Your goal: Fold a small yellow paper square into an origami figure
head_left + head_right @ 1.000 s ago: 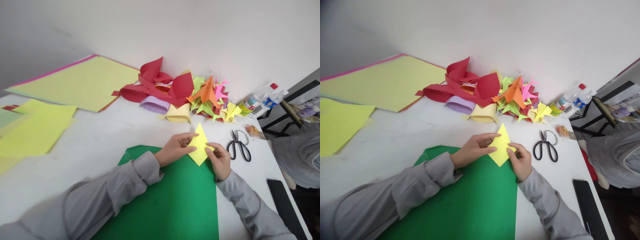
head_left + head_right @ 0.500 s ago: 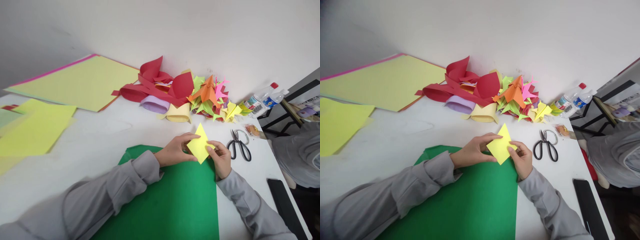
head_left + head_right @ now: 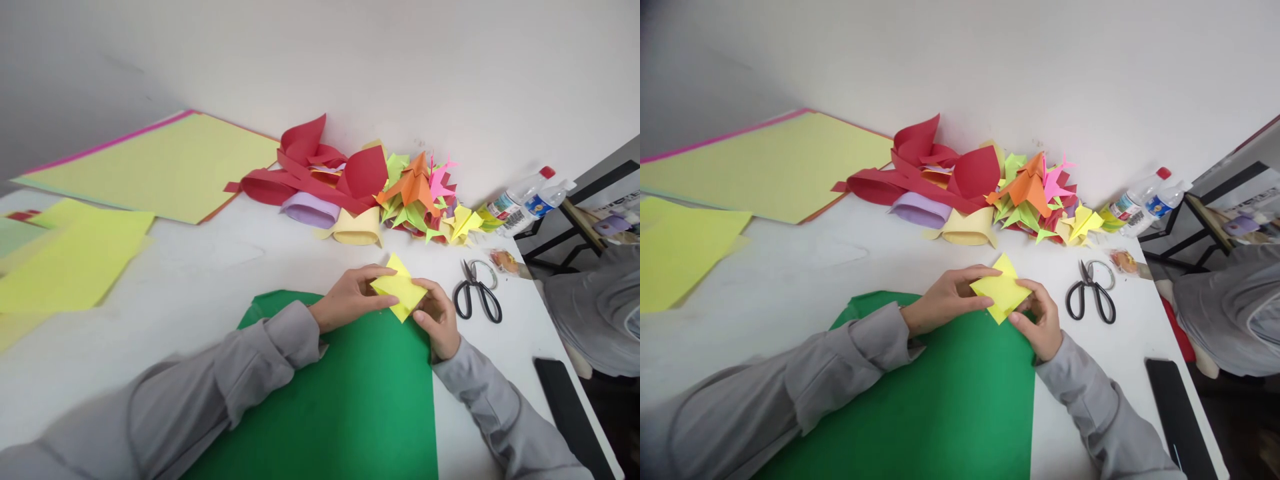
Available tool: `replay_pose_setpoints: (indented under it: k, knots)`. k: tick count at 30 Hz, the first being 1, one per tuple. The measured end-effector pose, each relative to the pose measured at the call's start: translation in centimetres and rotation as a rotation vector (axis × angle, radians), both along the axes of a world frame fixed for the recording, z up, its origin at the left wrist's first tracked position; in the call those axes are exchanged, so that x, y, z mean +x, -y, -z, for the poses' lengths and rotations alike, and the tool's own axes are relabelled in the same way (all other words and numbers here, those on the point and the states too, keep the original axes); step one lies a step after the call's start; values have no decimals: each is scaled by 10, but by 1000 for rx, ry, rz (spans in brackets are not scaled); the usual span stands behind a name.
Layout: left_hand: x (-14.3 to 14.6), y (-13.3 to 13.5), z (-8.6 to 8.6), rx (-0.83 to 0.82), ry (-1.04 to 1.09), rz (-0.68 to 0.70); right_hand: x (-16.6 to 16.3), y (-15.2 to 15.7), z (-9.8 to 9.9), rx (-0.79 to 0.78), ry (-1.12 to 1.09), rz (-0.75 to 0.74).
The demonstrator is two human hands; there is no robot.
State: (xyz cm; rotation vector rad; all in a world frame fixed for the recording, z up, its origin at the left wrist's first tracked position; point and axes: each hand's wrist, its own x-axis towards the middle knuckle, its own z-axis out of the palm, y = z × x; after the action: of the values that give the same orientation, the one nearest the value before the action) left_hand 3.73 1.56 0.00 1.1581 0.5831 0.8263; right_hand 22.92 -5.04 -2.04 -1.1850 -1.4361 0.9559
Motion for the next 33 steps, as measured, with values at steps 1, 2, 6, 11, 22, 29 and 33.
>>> replay_pose_setpoints:
  k: [1, 2, 6, 11, 22, 29, 33]
  knots:
    - [0, 0, 0, 0, -22, -12, 0, 0, 0, 11, 7, -14]
    - [0, 0, 0, 10, -39, -19, 0, -1, -1, 25, 13, -22]
    - [0, 1, 2, 196, -87, -22, -3, -4, -6, 76, 34, -5]
    - [1, -1, 9, 390, -189, -40, -6, -8, -7, 81, 7, 52]
    - [0, 2, 2, 211, -292, -48, -9, -6, -8, -197, -203, 249]
    - [-1, 3, -1, 266, -317, -55, -7, -6, -5, -231, -213, 264]
    - [-4, 3, -1, 353, -362, -49, -6, -4, -4, -216, -192, 247]
